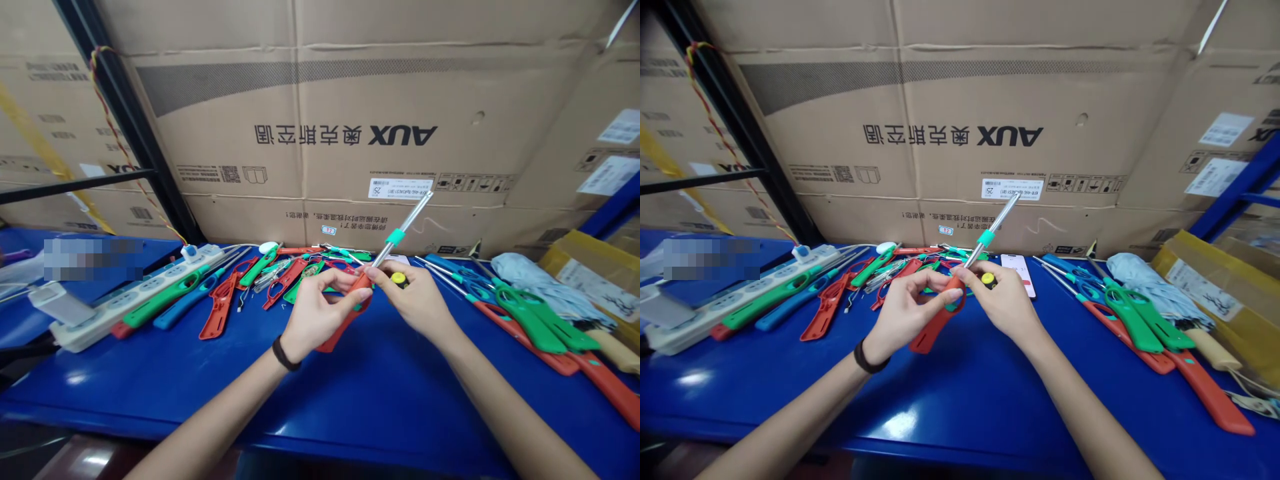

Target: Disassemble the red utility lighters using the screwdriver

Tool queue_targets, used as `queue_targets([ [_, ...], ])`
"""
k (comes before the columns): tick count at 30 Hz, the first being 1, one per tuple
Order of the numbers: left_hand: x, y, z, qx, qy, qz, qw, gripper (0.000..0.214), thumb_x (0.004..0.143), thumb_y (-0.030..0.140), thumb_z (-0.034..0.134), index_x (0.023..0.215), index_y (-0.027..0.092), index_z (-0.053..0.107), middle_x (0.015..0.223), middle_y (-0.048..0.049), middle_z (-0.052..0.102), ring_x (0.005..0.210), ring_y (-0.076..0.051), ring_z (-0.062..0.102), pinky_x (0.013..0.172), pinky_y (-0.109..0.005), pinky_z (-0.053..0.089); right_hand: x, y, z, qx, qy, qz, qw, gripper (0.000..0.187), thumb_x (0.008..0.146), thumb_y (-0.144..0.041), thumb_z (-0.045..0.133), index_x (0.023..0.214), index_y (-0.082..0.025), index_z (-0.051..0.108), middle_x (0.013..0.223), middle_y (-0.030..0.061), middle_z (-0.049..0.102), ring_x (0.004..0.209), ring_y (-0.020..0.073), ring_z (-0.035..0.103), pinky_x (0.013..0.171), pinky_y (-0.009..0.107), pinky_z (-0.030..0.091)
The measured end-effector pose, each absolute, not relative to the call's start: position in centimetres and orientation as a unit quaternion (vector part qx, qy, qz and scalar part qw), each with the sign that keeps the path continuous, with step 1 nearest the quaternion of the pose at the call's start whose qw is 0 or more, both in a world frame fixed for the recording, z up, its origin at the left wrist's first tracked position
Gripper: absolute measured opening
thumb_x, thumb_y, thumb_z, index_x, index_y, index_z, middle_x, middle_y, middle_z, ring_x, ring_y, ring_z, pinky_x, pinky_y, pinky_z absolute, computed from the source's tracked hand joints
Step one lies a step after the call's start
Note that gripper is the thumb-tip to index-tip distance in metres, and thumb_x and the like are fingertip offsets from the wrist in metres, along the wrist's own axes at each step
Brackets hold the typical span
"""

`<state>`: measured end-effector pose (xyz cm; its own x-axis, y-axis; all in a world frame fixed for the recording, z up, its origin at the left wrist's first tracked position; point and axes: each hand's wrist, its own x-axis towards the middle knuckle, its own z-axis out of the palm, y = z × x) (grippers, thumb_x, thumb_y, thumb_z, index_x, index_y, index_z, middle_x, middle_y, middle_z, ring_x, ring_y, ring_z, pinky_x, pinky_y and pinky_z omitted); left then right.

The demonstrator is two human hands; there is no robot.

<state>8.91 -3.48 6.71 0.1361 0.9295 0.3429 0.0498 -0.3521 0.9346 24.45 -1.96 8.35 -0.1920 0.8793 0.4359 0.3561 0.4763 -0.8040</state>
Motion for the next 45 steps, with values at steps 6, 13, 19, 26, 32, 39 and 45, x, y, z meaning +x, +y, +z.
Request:
queue_targets([
  [6, 8.5, -2.0, 6.6, 0.638, 0.369, 0.536, 0.412, 0.020, 0.071, 0.028, 0.071, 0.077, 0.010, 0.064, 0.074, -0.0063, 0.067, 0.068, -0.014, 0.062, 0.061, -0.022, 0.050, 23.4, -1.3, 7.6, -0.453, -0.727, 0.185, 0.482, 0.032, 0.087, -0.042, 0.051, 0.076, -0.016, 0.064, 0.076, 0.0037, 0.067, 0.070, 0.0164, 0.057, 0.060, 0.024, 0.041],
  [13, 8.4, -1.9, 5.6, 0.625, 0.355, 0.526, 0.455, 0.025, 0.068, 0.034, 0.074, 0.072, 0.010, 0.067, 0.070, -0.0040, 0.066, 0.064, -0.013, 0.059, 0.061, -0.022, 0.047, 23.1, -1.0, 6.8, -0.442, -0.696, 0.241, 0.512, 0.033, 0.083, -0.045, 0.054, 0.068, -0.016, 0.060, 0.058, -0.0015, 0.054, 0.056, 0.0116, 0.046, 0.050, 0.023, 0.035],
  [19, 8.3, -1.7, 4.7, 0.483, 0.310, 0.454, 0.681, 0.031, 0.066, 0.037, 0.077, 0.084, 0.012, 0.071, 0.075, -0.0037, 0.069, 0.064, -0.011, 0.062, 0.063, -0.020, 0.051, 24.3, -0.6, 7.1, -0.422, -0.666, 0.392, 0.474, 0.039, 0.078, -0.052, 0.058, 0.075, -0.014, 0.066, 0.050, -0.0055, 0.038, 0.042, 0.0069, 0.031, 0.038, 0.021, 0.023],
  [26, 8.0, -1.9, 4.7, 0.397, 0.278, 0.436, 0.758, 0.033, 0.061, 0.037, 0.081, 0.077, 0.011, 0.070, 0.068, -0.0031, 0.067, 0.058, -0.011, 0.063, 0.060, -0.021, 0.055, 25.5, -0.9, 7.3, -0.357, -0.680, 0.483, 0.421, 0.042, 0.079, -0.049, 0.060, 0.105, -0.016, 0.065, 0.053, -0.0068, 0.040, 0.038, 0.0044, 0.029, 0.033, 0.019, 0.019],
  [32, 8.0, -2.5, 5.3, 0.598, 0.302, 0.458, 0.584, 0.041, 0.078, 0.049, 0.063, 0.089, 0.010, 0.067, 0.075, -0.0070, 0.069, 0.063, -0.014, 0.066, 0.063, -0.024, 0.056, 25.0, -1.1, 7.3, -0.391, -0.691, 0.374, 0.480, 0.032, 0.076, -0.046, 0.064, 0.087, -0.015, 0.068, 0.044, -0.0080, 0.038, 0.037, 0.0055, 0.029, 0.035, 0.021, 0.021],
  [39, 8.6, -2.9, 4.5, 0.673, 0.355, 0.461, 0.456, 0.037, 0.085, 0.040, 0.057, 0.109, 0.012, 0.057, 0.076, -0.0051, 0.070, 0.051, -0.014, 0.066, 0.050, -0.023, 0.055, 24.6, -1.1, 7.0, -0.404, -0.694, 0.376, 0.463, 0.033, 0.077, -0.047, 0.062, 0.081, -0.015, 0.068, 0.043, -0.0089, 0.035, 0.036, 0.0055, 0.027, 0.036, 0.021, 0.022],
  [45, 8.1, -2.9, 4.2, 0.768, 0.390, 0.464, 0.205, 0.027, 0.085, 0.034, 0.059, 0.107, 0.018, 0.060, 0.085, -0.0036, 0.071, 0.065, -0.015, 0.069, 0.062, -0.025, 0.057, 25.1, -1.6, 7.8, -0.399, -0.648, 0.404, 0.508, 0.039, 0.077, -0.046, 0.064, 0.098, -0.014, 0.066, 0.046, -0.0083, 0.040, 0.038, 0.0050, 0.029, 0.034, 0.020, 0.019],
])
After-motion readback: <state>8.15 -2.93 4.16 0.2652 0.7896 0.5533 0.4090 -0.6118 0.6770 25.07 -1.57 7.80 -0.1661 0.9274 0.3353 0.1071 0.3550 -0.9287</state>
